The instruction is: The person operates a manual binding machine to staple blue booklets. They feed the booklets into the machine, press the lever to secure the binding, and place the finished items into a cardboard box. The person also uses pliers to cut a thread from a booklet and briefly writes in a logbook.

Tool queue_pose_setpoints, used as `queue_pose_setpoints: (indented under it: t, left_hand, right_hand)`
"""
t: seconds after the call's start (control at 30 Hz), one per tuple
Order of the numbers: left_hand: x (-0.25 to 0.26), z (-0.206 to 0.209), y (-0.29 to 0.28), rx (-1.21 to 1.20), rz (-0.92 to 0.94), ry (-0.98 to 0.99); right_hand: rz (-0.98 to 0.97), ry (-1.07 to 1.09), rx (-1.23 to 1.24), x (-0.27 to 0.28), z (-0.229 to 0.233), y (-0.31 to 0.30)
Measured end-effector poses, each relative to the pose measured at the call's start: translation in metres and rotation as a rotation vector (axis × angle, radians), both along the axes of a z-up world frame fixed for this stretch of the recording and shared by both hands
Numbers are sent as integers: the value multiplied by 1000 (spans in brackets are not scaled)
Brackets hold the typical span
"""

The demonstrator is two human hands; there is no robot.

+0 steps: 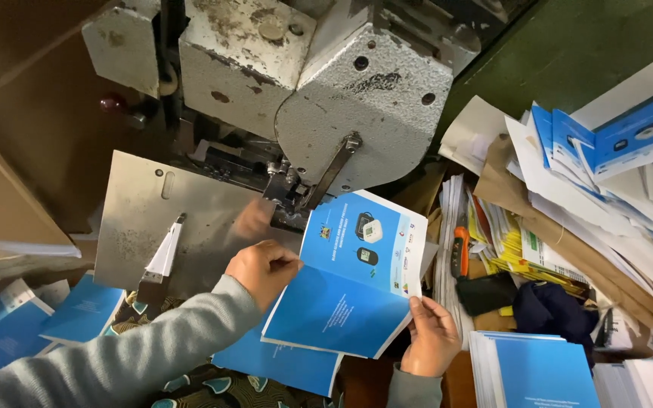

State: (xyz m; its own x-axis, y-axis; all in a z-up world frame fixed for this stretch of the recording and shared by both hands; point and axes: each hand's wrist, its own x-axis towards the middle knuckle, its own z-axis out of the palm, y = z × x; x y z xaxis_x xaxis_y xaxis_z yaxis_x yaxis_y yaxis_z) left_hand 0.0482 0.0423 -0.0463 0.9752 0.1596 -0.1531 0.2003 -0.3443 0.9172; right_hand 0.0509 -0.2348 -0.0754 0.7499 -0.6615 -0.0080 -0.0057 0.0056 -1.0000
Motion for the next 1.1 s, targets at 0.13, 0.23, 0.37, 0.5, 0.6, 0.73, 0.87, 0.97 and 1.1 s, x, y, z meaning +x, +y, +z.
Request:
queue_pose_setpoints:
  t: [0.13, 0.23, 0.37, 0.5, 0.6, 0.73, 0.87, 0.97, 1.1]
  left_hand:
    - [10, -3, 2, -215, -15, 109]
    - [13, 2, 3, -286, 2, 73]
    - [11, 3, 4, -264, 42, 32]
    - [5, 11, 4, -168, 48, 23]
    - [5, 7, 4, -118, 35, -21]
    - [3, 0, 3, -20, 5, -16]
    - [3, -12, 2, 36, -20, -188]
    - [3, -16, 4, 36, -27, -205]
    - [0, -8, 5, 17, -13, -187]
  right_hand:
    - [29, -40, -2, 1, -1, -3]
    - [80, -39, 30, 2, 4, -7]
    - [93, -21, 31, 5, 3, -9]
    - [36, -20, -20, 0, 9, 3]
    - [10, -22, -113, 0, 15, 12]
    - [-18, -50, -215, -3, 19, 17]
    - [-33, -37, -257, -4, 22, 21]
    - [-43, -45, -266, -5, 21, 21]
    - [-34, -71, -291, -4, 19, 20]
